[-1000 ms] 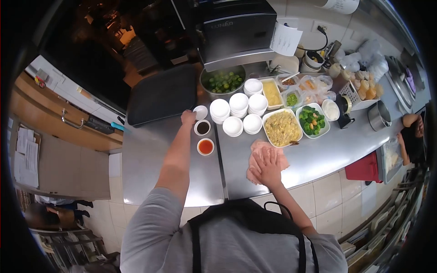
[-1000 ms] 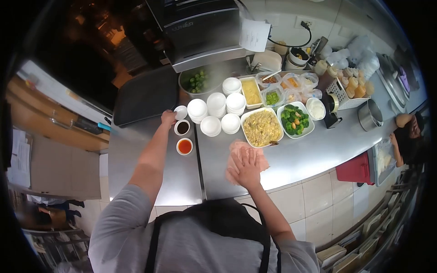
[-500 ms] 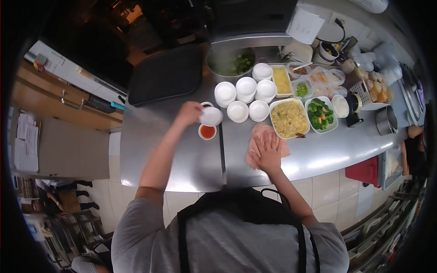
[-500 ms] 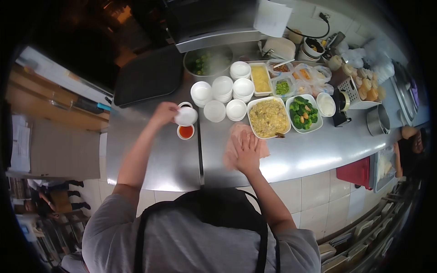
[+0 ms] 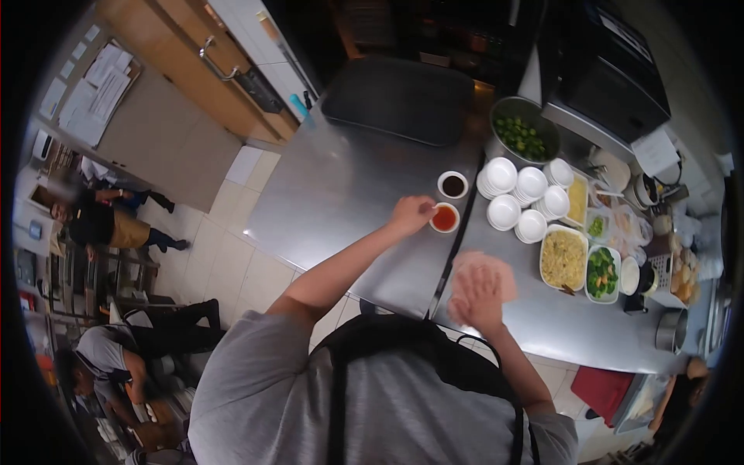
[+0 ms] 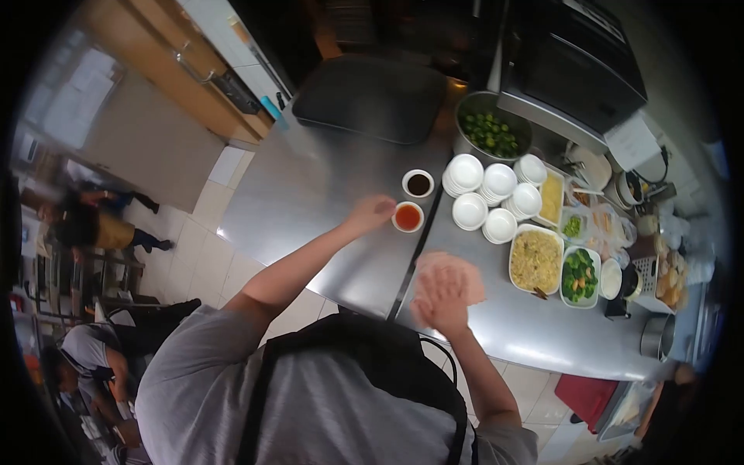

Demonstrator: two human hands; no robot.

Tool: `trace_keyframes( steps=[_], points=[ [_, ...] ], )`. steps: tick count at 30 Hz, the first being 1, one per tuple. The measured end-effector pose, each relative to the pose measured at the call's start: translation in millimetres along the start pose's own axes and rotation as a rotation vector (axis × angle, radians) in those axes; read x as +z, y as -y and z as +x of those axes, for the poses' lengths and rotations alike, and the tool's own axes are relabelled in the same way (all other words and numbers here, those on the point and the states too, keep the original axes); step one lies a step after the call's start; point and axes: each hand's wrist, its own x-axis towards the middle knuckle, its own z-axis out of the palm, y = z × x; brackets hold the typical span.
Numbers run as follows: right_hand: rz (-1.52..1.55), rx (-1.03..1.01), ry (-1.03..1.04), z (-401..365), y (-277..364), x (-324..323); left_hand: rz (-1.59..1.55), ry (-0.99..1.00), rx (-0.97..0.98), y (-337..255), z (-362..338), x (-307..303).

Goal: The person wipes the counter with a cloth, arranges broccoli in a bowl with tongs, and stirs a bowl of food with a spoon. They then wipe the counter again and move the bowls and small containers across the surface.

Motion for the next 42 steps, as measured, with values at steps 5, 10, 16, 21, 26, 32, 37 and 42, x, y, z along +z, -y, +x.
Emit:
trace_keyframes(
  steps=[5,10,16,21,26,32,37,42],
  points=[
    [0.035,-0.449,0.156,70,79,28,-0.072,0.02,-0.18,46,-72,-78],
    [0.007,-0.619,0.159,190,138,32,-0.101,-0.077,-0.248,108,-148,-136],
    [-0.024,-0.242,-0.335,356,138,93,-0.051,-0.139,-0.558,199,-259,-208],
    [0.027,-0.324,-0.343,471,170,118,-0.118,-0.268,-0.678,242,-317,-240],
    [-0.265,-0.095,0.053,537,241,89,-0.093,-0.219,-0.679,244,-323,-270],
    [0.674,-0.691,-0.239,496,311,209,-0.078,-0.163,-0.541,247,-286,-290],
    [0.193,-0.821,-0.074,359,363,136,-0.137,-0.077,-0.322,226,-228,-282],
    [0.261,-0.541,0.201,244,299,111,-0.168,0.126,-0.054,198,-171,-240]
  ],
)
